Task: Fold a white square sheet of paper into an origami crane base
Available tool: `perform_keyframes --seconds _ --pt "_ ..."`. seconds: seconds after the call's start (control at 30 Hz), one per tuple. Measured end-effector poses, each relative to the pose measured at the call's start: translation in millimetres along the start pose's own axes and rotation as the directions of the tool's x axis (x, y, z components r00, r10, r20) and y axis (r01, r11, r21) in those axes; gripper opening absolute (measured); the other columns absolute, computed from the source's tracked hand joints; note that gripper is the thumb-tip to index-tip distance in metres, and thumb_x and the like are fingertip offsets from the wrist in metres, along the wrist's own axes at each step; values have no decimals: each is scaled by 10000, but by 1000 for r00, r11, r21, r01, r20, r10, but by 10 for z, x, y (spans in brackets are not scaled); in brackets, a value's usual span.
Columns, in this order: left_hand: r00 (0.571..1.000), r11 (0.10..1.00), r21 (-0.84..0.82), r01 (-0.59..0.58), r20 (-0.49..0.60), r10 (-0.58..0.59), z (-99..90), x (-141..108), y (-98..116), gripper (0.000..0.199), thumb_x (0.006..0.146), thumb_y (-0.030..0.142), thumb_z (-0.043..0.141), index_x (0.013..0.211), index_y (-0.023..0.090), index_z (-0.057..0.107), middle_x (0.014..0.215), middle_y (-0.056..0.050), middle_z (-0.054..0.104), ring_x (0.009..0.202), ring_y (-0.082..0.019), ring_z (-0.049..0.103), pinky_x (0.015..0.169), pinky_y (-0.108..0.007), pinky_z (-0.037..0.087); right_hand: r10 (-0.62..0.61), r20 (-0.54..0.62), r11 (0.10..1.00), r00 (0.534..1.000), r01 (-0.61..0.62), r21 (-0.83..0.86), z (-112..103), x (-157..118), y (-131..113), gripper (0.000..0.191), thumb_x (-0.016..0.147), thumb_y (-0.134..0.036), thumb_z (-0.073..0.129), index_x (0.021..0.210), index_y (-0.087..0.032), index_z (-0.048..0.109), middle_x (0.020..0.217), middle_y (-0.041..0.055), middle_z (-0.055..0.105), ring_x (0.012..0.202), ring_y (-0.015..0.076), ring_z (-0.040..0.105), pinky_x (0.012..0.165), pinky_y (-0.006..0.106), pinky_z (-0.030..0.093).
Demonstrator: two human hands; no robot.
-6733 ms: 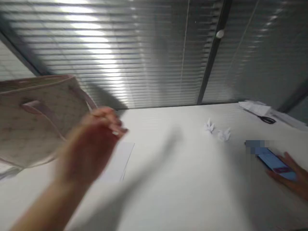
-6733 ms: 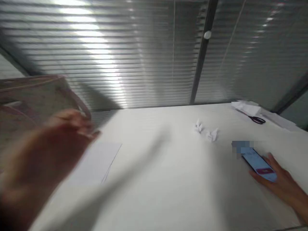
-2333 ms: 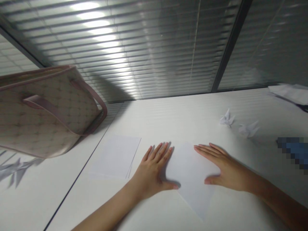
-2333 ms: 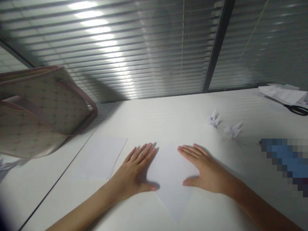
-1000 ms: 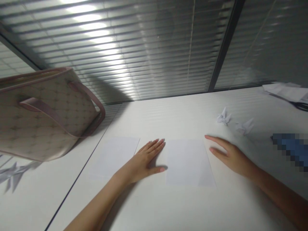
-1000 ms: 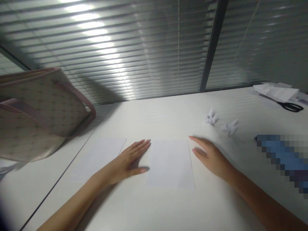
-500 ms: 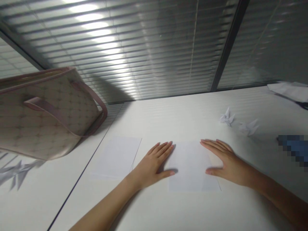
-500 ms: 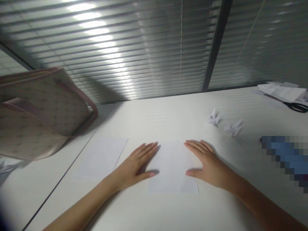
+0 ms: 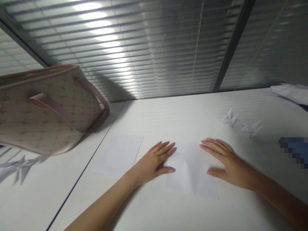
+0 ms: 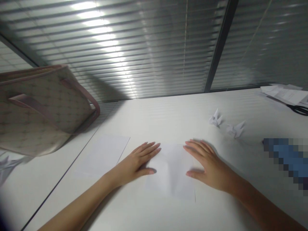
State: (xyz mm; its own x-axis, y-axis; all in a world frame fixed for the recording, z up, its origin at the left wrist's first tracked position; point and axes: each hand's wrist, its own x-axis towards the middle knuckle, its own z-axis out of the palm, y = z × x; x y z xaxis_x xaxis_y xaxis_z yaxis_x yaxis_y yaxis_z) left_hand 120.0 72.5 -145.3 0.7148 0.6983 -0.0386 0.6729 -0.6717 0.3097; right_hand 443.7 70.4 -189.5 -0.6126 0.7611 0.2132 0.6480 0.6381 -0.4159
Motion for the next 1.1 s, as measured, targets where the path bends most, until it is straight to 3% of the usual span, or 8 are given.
perform_keyframes --seconds 0.17,0.3,0.4,0.53,0.73,0.83,0.93,1.1 --pt "999 999 1 -44 30 44 -30 -7 6 624 936 506 442 1483 314 210 1546 -12 235 1421 -226 221 1176 -438 139 -87 207 996 974 78 53 -65 14 -91 731 818 -514 604 1455 -364 279 1508 10 360 1379 252 317 1145 513 192" --pt "999 999 -1 -43 27 43 -22 -14 63 537 990 420 361 1487 294 200 1549 -16 226 1423 -210 215 1174 -437 149 -43 174 998 984 33 56 -69 8 -99 713 782 -519 641 1418 -360 360 1434 16 464 1327 263 387 1136 510 218" --pt "998 998 -22 -54 43 55 -24 -5 95 663 927 527 449 1491 301 183 1550 -26 222 1419 -249 225 1171 -464 136 4 142 998 990 -13 61 -55 26 -114 734 740 -506 684 1400 -351 403 1411 40 479 1311 297 391 1108 519 268" --pt "994 996 -34 -86 69 88 -32 24 124 865 795 657 557 1492 322 169 1554 -16 210 1423 -288 198 1172 -492 93 -55 218 995 974 36 88 -47 109 -169 877 679 -540 725 1439 -361 327 1517 35 337 1377 317 294 1129 560 180" --pt "997 998 5 -63 37 63 -15 3 234 483 1006 334 322 1477 254 254 1525 -20 309 1404 -179 271 1179 -404 147 -52 250 998 967 42 47 -60 106 -223 865 663 -610 706 1415 -328 385 1478 40 408 1348 304 349 1137 546 169" --pt "999 999 17 -35 32 35 34 -14 325 634 939 533 401 1465 195 296 1516 -91 319 1398 -248 283 1166 -450 172 -16 238 1000 971 15 10 -77 38 -231 934 606 -598 750 1418 -326 380 1466 44 422 1332 319 364 1130 546 197" --pt "999 1000 29 -5 35 4 75 -11 403 906 794 720 476 1499 239 173 1553 -100 197 1405 -315 245 1150 -517 161 -42 257 999 966 41 11 -96 -20 -217 997 596 -600 755 1448 -314 325 1510 50 351 1370 324 308 1143 549 163" --pt "998 998 56 6 62 -9 71 -2 429 716 892 618 414 1483 260 228 1539 -63 261 1414 -297 227 1152 -516 172 -86 271 996 959 77 44 -111 -49 -174 1067 611 -601 749 1485 -278 228 1525 67 315 1379 301 307 1156 525 164"
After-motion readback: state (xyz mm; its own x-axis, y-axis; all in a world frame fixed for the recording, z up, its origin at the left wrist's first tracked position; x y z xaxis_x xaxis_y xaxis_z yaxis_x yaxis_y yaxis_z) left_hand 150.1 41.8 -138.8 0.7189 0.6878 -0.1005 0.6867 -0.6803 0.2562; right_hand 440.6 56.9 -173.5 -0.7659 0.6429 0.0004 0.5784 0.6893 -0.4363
